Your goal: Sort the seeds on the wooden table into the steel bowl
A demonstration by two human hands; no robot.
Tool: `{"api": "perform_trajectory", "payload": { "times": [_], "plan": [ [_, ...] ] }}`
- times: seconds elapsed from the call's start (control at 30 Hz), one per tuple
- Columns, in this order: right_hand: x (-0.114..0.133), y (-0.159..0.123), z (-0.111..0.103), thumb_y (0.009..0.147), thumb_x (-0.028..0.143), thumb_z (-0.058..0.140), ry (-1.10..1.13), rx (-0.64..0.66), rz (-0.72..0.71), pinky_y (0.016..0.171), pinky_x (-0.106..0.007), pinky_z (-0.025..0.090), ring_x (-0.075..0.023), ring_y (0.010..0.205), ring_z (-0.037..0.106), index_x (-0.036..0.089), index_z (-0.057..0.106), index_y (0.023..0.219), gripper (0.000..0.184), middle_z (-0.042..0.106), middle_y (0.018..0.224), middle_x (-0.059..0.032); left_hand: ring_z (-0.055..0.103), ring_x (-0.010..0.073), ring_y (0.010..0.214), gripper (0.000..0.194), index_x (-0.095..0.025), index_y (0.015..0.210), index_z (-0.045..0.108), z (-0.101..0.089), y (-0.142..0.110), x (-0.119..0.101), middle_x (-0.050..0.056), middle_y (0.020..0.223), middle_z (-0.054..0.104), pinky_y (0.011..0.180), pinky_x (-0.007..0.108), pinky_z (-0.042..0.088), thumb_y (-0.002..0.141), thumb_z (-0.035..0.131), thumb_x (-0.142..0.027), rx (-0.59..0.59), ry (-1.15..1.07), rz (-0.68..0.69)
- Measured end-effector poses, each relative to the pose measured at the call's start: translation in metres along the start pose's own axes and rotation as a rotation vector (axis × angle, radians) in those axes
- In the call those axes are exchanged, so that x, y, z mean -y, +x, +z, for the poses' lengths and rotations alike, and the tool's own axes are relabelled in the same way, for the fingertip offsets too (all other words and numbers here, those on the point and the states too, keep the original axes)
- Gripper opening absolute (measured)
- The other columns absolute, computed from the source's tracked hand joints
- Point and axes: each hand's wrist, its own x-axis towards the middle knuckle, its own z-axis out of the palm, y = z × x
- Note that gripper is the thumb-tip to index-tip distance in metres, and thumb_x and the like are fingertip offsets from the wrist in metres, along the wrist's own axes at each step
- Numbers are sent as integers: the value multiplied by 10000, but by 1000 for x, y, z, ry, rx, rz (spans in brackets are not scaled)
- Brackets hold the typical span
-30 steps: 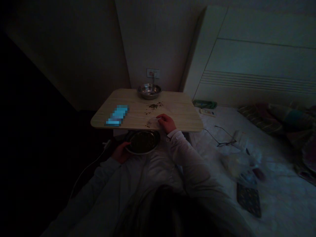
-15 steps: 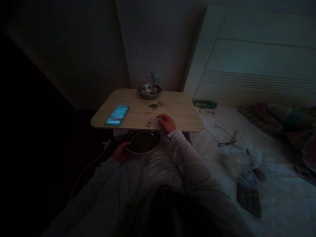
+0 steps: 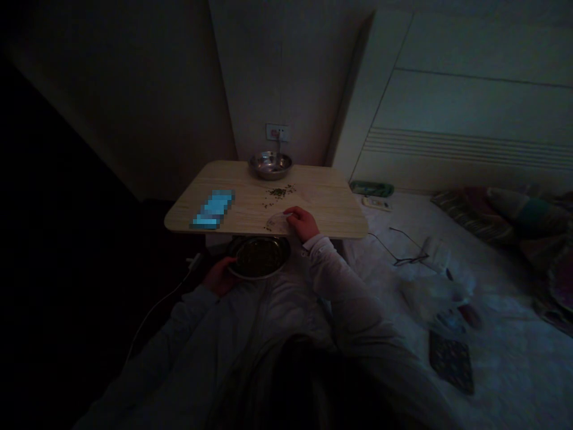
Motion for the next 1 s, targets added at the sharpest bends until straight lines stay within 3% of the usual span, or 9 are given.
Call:
{"api": "perform_trajectory", "payload": {
  "times": [0.53,0.8,1.0],
  "plan": [
    [5,-2,0,606,265,486,-13,2,32,556,-267,319,-126,540,404,182,625,803,255,400,499,70,716,193,684,183,-113,856,669,-1,2,1,74,733,756,609,287,583,819,493,-83,33,-12,7],
    [0,0,0,604,274,495,-10,-4,10,577,-274,321,-133,558,399,182,635,801,259,408,524,57,724,229,778,252,-113,1001,668,-4,4,1,85,783,765,628,311,593,787,538,-88,6,-2,9],
    [3,-2,0,603,278,489,-5,-13,13,544,-264,289,-121,528,373,191,633,786,249,392,497,68,724,230,787,240,-106,981,670,-6,7,2,100,827,767,651,322,595,780,540,-86,23,-6,9]
  ]
}}
